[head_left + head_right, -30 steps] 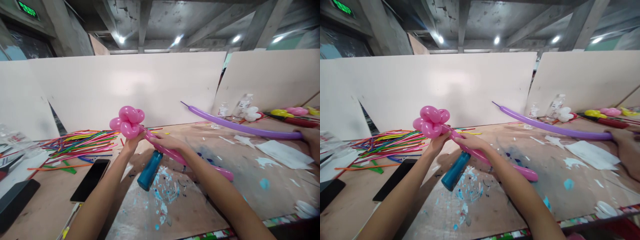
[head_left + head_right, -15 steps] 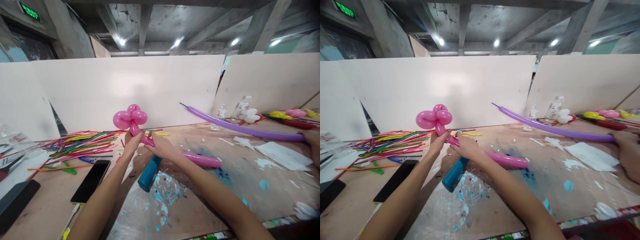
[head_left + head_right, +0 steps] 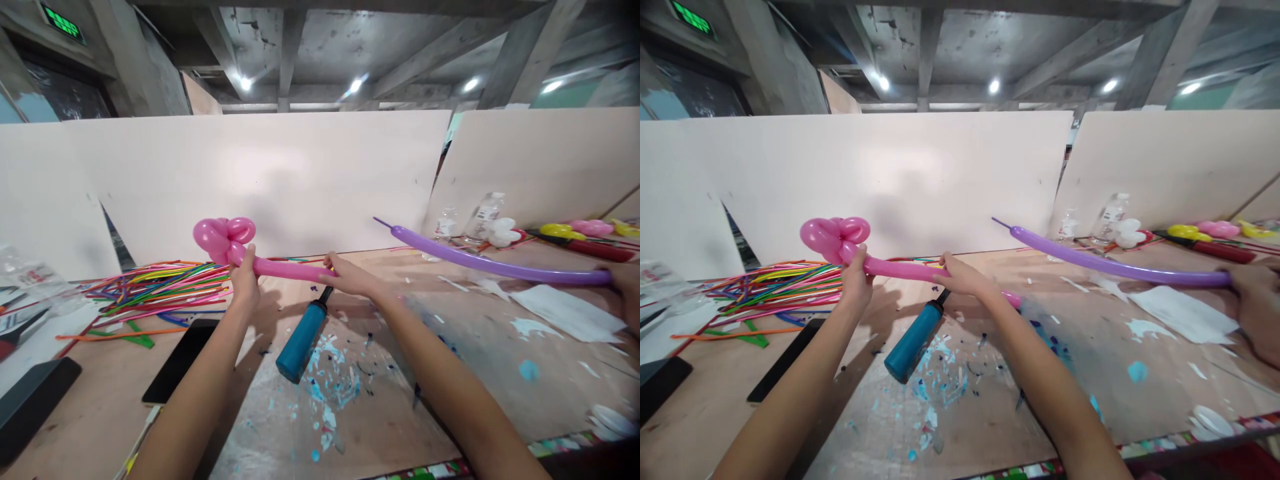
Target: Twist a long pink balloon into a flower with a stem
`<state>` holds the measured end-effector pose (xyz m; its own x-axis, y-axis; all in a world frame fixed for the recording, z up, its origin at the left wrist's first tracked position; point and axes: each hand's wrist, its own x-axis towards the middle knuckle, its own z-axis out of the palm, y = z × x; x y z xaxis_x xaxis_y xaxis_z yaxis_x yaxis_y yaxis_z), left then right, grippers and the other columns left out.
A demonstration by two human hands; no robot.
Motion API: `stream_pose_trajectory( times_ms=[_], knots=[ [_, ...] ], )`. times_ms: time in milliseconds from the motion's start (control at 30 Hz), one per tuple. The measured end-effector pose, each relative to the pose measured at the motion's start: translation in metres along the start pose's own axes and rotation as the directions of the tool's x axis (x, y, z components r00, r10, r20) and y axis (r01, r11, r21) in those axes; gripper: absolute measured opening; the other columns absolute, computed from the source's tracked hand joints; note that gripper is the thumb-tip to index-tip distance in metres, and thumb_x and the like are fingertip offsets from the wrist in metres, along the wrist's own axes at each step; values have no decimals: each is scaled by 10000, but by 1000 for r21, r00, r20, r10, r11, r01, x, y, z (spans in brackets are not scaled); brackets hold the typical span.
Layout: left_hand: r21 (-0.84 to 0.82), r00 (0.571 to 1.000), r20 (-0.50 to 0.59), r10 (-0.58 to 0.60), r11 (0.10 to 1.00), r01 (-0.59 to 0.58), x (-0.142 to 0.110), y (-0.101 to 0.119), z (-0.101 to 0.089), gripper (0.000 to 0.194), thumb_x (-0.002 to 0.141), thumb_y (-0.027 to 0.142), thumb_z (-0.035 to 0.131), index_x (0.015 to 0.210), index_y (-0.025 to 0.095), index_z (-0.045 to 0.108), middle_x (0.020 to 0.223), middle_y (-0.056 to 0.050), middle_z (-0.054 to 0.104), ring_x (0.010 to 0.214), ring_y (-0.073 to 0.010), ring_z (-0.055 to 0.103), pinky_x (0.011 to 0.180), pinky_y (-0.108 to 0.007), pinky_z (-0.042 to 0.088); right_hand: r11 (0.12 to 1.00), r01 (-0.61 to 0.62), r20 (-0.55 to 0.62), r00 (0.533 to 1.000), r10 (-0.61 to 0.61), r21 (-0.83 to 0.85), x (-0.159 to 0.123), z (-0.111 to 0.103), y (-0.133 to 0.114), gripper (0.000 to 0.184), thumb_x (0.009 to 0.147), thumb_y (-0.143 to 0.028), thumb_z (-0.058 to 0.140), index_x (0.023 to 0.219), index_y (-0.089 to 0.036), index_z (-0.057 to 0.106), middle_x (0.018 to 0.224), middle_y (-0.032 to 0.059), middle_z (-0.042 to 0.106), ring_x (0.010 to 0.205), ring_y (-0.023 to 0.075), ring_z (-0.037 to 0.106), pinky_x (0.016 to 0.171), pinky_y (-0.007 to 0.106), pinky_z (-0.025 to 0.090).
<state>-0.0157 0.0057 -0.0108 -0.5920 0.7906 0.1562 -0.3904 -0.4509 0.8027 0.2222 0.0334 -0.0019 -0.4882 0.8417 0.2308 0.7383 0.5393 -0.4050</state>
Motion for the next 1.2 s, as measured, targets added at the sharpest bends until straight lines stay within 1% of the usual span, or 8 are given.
stream_pose_trajectory(
  times_ms=[133,333,467,633,733,867,1033,1200],
  knots=[
    [-78,976,217,-27,996,45,-1,8,2,402,643,409,767,918,245,525,822,31,550,776,-127,572,700,-275,494,994,38,14,999,-39,103,1,-8,10,392,880,-499,501,1135,-202,496,987,72,656,846,197,594,711,274,408],
    [-97,989,74,131,988,-124,7,23,0,397,633,403,774,870,256,493,860,33,570,795,-123,580,680,-249,478,986,-16,11,1000,14,165,-1,-14,20,473,791,-480,623,1143,-185,509,985,61,646,840,209,583,734,302,429],
    [-105,973,225,-57,991,83,10,22,-4,389,615,397,797,851,223,541,923,3,615,816,-138,618,772,-303,507,912,76,124,983,-137,404,-3,-19,19,434,888,-469,506,1221,-192,534,1176,72,616,1009,209,580,851,308,447],
    [149,863,415,-289,957,249,-2,9,-3,428,643,339,801,994,182,611,1071,-76,649,856,-186,676,866,-368,513,734,-159,309,948,-72,660,-7,-18,18,511,890,-493,506,1323,-222,480,1084,65,661,838,185,640,721,296,523],
    [247,820,512,-255,958,144,-9,7,-1,528,693,389,764,1139,173,581,1168,-117,633,870,-209,687,840,-366,527,653,-343,447,894,8,675,-7,-12,24,439,893,-530,477,1125,-173,581,818,54,679,640,172,627,587,287,525],
    [413,848,514,-131,904,-111,-15,8,0,518,722,410,723,1142,144,576,1009,-114,677,723,-200,672,684,-348,540,645,-448,554,831,44,619,-5,-5,32,449,902,-562,423,876,-146,590,684,55,644,542,163,599,515,281,502],
    [551,794,605,61,688,-472,-16,3,-2,518,700,268,702,1197,191,579,842,-36,645,687,-156,557,708,-314,468,710,-269,462,882,-90,651,-6,-11,23,454,827,-513,598,1154,-209,522,820,24,640,589,143,602,517,255,501],
    [512,768,640,6,742,-432,-20,-7,-2,739,725,282,672,1405,251,383,1109,-67,513,614,-84,480,650,-282,456,704,-170,379,913,-151,689,-6,-11,5,443,848,-494,582,1180,-205,527,902,43,641,708,153,620,599,255,520]
  ],
)
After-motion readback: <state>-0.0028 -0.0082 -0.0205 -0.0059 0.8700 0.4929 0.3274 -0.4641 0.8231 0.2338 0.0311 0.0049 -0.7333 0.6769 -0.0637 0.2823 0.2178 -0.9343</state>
